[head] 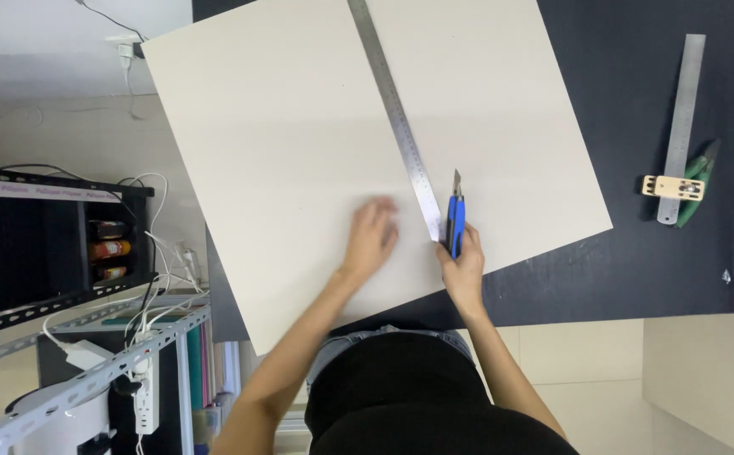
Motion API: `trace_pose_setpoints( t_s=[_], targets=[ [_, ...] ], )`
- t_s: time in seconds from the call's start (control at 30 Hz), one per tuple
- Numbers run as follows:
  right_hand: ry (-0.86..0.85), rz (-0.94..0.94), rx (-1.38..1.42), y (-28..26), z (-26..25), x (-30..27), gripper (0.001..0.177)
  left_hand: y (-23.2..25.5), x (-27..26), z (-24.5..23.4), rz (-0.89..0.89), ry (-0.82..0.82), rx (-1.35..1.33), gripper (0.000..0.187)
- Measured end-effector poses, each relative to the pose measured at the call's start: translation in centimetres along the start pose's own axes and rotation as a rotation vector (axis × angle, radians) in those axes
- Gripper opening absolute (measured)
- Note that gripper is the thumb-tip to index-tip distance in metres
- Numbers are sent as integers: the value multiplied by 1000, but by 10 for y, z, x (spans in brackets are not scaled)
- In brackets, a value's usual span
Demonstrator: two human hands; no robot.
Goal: Cutting cardboard sheets into specific sizes using a metal ruler as a guide and a utility knife.
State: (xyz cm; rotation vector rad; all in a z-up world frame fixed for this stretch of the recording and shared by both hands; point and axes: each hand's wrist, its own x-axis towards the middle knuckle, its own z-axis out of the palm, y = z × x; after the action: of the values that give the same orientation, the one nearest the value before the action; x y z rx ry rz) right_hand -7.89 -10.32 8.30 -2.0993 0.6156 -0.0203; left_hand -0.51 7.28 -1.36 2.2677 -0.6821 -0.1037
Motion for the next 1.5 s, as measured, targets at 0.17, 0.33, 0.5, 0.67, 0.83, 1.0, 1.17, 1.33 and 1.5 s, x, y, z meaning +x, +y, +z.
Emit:
trace_pose_setpoints(
  t_s=[0.17,0.33,0.5,0.67,0.83,1.0,1.17,1.33,1.5],
  targets=[
    [-59,117,-153,25,-28,16,30,-23,94,-49,-129,-54,109,73],
    [-199,33,-94,-27,-38,49,56,-36,162,-62,-214,-304,197,116],
    [-357,-36,-38,-57,-21,94,61,-43,168,-56,-165,-312,403,135],
    [-319,-265,-182,-50,-2,112,59,-41,170,-55,-178,-372,477,134],
    [-333,-174,-316,-51,3,112,60,-45,168,-49,-147,-328,557,147],
    [-316,-161,-369,-46,4,109,62,-44,167,-49,-141,-300,540,147],
    [-300,-200,-512,-52,3,112,62,-44,168,-47,-149,-283,568,149],
    [-451,-51,-654,-79,-4,122,73,-39,177,-43,-164,-254,450,149],
    [-472,-84,-730,-79,-5,126,81,-37,184,-45,-171,-268,412,148]
  ],
)
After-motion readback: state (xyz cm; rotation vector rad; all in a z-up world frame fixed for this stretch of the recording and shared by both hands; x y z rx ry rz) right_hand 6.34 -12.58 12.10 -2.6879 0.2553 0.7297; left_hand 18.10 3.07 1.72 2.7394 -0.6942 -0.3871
